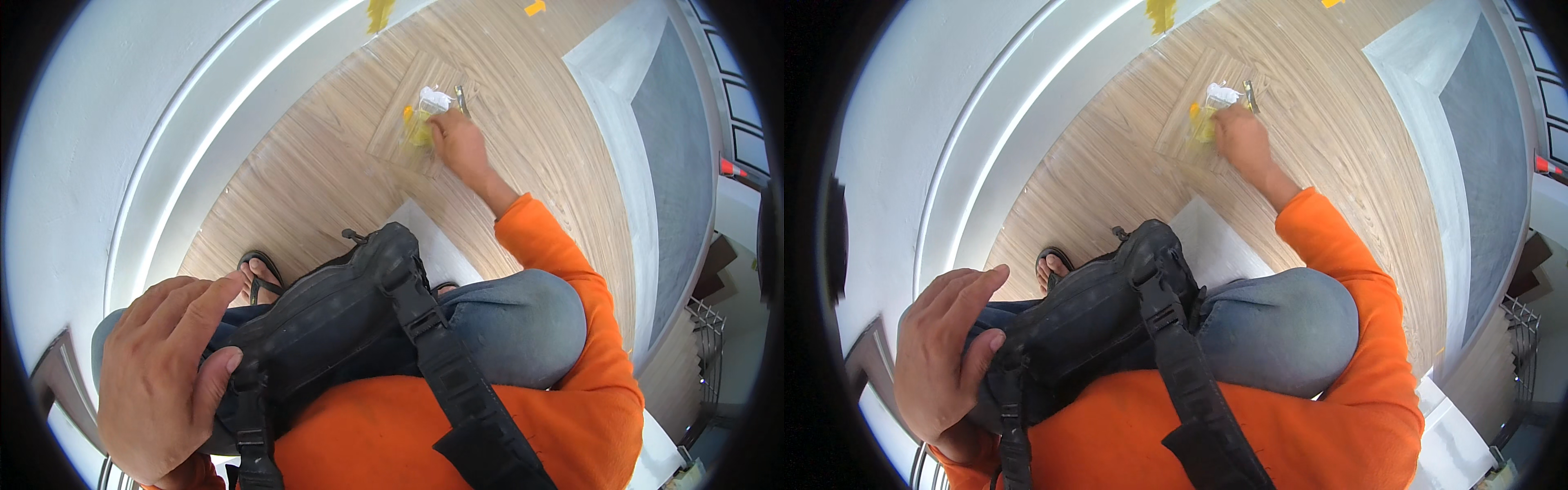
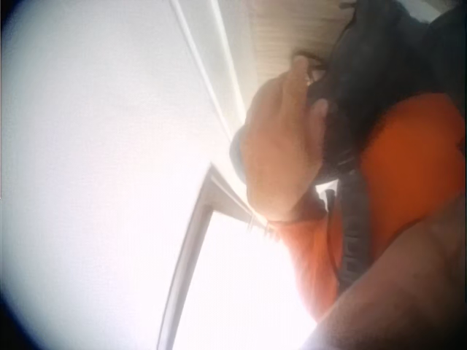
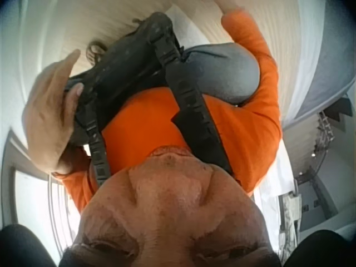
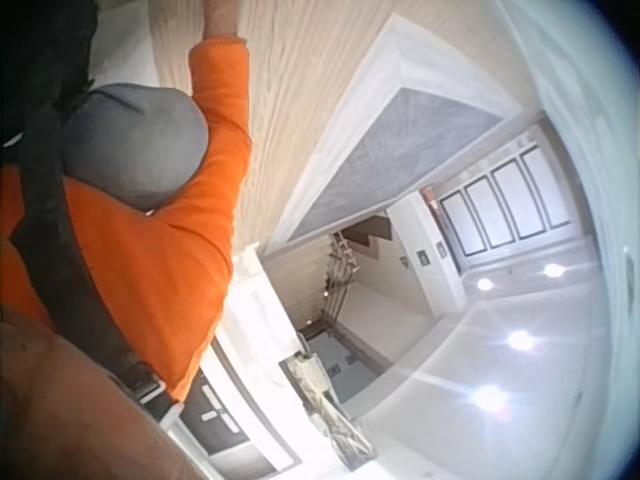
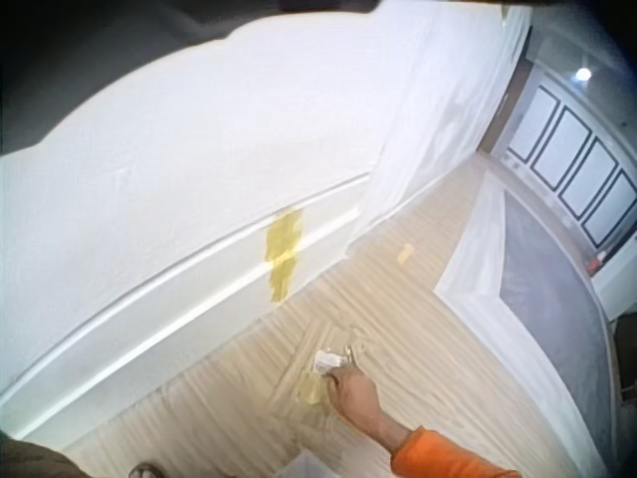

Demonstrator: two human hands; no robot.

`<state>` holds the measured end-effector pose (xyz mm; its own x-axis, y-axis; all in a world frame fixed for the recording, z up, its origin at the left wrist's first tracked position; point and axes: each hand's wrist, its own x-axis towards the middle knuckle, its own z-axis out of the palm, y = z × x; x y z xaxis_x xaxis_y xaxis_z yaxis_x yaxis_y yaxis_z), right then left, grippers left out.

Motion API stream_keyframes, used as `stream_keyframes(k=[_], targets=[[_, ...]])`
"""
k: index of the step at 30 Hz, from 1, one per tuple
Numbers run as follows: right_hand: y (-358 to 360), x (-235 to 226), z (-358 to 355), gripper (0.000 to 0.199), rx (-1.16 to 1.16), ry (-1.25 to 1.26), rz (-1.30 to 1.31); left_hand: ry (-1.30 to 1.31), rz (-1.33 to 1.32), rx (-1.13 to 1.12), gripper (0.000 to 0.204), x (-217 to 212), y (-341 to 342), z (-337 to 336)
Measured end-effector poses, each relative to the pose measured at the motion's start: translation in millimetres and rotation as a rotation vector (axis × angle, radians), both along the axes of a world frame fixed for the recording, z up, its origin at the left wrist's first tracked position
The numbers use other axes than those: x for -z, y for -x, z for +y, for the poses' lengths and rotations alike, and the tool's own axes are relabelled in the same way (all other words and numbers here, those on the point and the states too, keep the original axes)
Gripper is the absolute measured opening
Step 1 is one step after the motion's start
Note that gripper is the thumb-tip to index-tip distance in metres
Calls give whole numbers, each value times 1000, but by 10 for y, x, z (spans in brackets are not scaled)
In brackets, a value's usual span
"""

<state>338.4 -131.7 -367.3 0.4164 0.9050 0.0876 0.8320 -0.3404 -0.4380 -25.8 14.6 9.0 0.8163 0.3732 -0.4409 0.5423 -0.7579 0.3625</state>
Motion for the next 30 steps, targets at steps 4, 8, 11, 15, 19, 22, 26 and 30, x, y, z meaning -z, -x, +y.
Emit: stream_keyframes(k=[4, 8, 11, 15, 19, 22, 26, 30], targets=[[-305, -210, 292, 22, 219, -21, 120, 4, -8, 16, 51, -1, -5, -30], [-522, -365, 576, 19, 155, 52, 158, 31, -9, 3, 50, 11, 2, -18], [-690, -284, 777, 18, 35, 85, -11, 25, -4, 4, 51, 11, -5, -29], [-797, -267, 939, 18, -111, 228, -128, 24, 3, 3, 51, 4, -10, -30], [-667, -196, 885, 18, -142, 190, -146, 14, 9, 3, 52, 10, -23, -26], [-452, -91, 590, 18, -158, 97, -161, 33, 1, 6, 52, 12, -57, 0], [-46, -29, 246, 19, -161, 123, -228, 64, -8, 18, 52, 24, -90, 25], [147, -58, -30, 18, -134, -26, -149, 19, -5, 16, 52, 73, -13, 21]])
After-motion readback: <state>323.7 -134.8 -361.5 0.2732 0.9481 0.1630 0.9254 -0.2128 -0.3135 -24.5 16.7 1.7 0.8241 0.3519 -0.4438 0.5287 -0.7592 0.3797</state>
